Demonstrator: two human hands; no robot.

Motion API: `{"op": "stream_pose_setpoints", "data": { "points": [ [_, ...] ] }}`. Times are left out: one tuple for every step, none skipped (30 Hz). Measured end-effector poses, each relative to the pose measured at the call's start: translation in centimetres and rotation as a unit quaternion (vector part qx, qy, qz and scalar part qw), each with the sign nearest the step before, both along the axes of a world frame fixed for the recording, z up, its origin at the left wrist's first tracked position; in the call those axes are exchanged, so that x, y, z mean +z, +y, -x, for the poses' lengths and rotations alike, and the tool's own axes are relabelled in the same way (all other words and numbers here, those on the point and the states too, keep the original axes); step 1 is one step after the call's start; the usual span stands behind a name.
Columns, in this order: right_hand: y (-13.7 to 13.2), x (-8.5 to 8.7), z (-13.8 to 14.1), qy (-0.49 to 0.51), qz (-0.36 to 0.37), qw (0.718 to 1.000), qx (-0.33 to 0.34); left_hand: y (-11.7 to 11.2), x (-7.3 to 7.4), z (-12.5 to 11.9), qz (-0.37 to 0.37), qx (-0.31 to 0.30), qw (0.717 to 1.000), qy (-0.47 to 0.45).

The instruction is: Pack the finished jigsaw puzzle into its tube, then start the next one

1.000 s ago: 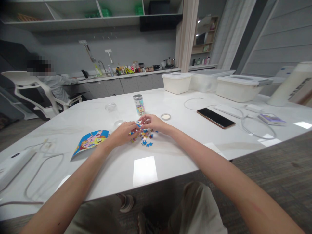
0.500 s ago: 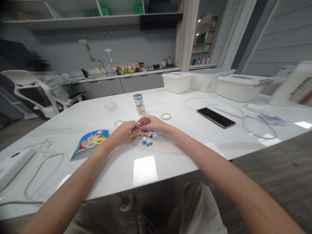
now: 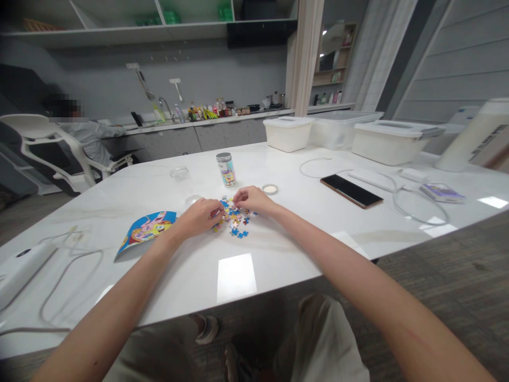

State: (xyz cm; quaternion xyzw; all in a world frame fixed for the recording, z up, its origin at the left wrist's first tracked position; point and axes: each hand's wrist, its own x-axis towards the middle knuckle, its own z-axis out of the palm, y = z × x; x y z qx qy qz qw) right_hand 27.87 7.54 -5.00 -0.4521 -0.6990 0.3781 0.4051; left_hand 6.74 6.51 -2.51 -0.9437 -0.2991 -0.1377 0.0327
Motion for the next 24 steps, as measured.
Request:
{"op": "stream_pose_setpoints", "data": {
  "points": [
    [0.1, -0.1, -0.1, -0.006, 0.002, 1.0, -0.009, 0.0, 0.0, 0.0, 0.005, 0.001, 1.0, 0.003],
    [0.1, -0.2, -0.1, -0.012, 0.005, 1.0, -0.016, 0.0, 0.0, 0.0, 0.008, 0.002, 1.0, 0.005],
    [0.2, -0.2, -0.2, -0.015, 0.009, 1.0, -0.019, 0.0, 0.0, 0.0, 0.01, 0.003, 1.0, 0.007],
    [0.2, -0.3, -0.2, -0.017, 0.013, 1.0, -0.018, 0.1, 0.0, 0.0, 0.01, 0.004, 1.0, 0.008],
    [0.3, -0.3, -0.3, -0.02, 0.015, 1.0, -0.016, 0.1, -0.1, 0.0, 0.01, 0.003, 1.0, 0.008],
    [0.3, -0.4, -0.3, -0.026, 0.015, 0.999, -0.013, 0.2, -0.1, 0.1, 0.01, 0.001, 1.0, 0.007],
    [0.3, -0.4, -0.4, -0.035, 0.012, 0.999, -0.012, 0.2, -0.2, 0.1, 0.01, -0.003, 1.0, 0.007],
    [0.3, -0.4, -0.4, -0.048, 0.006, 0.999, -0.015, 0.2, -0.2, 0.1, 0.01, -0.006, 1.0, 0.006],
    [0.3, -0.3, -0.4, -0.063, -0.002, 0.998, -0.02, 0.3, -0.3, 0.1, 0.01, -0.01, 1.0, 0.006],
    [0.3, -0.3, -0.5, -0.077, -0.01, 0.997, -0.025, 0.3, -0.3, 0.1, 0.01, -0.012, 1.0, 0.007],
    [0.3, -0.3, -0.5, -0.088, -0.018, 0.996, -0.03, 0.3, -0.4, 0.1, 0.01, -0.013, 1.0, 0.009],
    [0.3, -0.2, -0.5, -0.095, -0.025, 0.995, -0.032, 0.3, -0.4, 0.1, 0.01, -0.013, 1.0, 0.01],
    [0.3, -0.2, -0.5, -0.098, -0.031, 0.994, -0.034, 0.3, -0.3, 0.1, 0.01, -0.012, 1.0, 0.012],
    [0.3, -0.2, -0.5, -0.101, -0.037, 0.994, -0.033, 0.3, -0.3, 0.1, 0.009, -0.011, 1.0, 0.014],
    [0.4, -0.3, -0.5, -0.103, -0.042, 0.993, -0.033, 0.2, -0.2, 0.0, 0.009, -0.009, 1.0, 0.017],
    [0.4, -0.3, -0.5, -0.107, -0.046, 0.993, -0.034, 0.1, -0.1, 0.0, 0.007, -0.007, 1.0, 0.023],
    [0.4, -0.3, -0.5, -0.112, -0.049, 0.992, -0.035, 0.1, -0.1, 0.0, 0.002, 0.0, 1.0, 0.031],
    [0.4, -0.3, -0.5, -0.117, -0.052, 0.991, -0.037, 0.0, 0.0, 0.0, -0.005, 0.013, 0.999, 0.042],
    [0.4, -0.3, -0.5, -0.123, -0.055, 0.99, -0.039, -0.1, 0.1, 0.1, -0.014, 0.032, 0.998, 0.056],
    [0.4, -0.3, -0.4, -0.129, -0.06, 0.989, -0.037, -0.1, 0.2, 0.2, -0.026, 0.058, 0.996, 0.069],
    [0.3, -0.2, -0.4, -0.135, -0.065, 0.988, -0.032, -0.1, 0.2, 0.3, -0.038, 0.09, 0.992, 0.084],
    [0.2, 0.0, -0.4, -0.141, -0.073, 0.987, -0.022, 0.0, 0.3, 0.6, -0.048, 0.121, 0.987, 0.098],
    [0.0, 0.2, -0.5, -0.149, -0.082, 0.985, -0.007, 0.0, 0.3, 0.8, -0.055, 0.15, 0.981, 0.11],
    [-0.3, 0.6, -0.6, -0.158, -0.09, 0.983, 0.01, 0.1, 0.4, 1.2, -0.057, 0.172, 0.976, 0.121]
  ]
}}
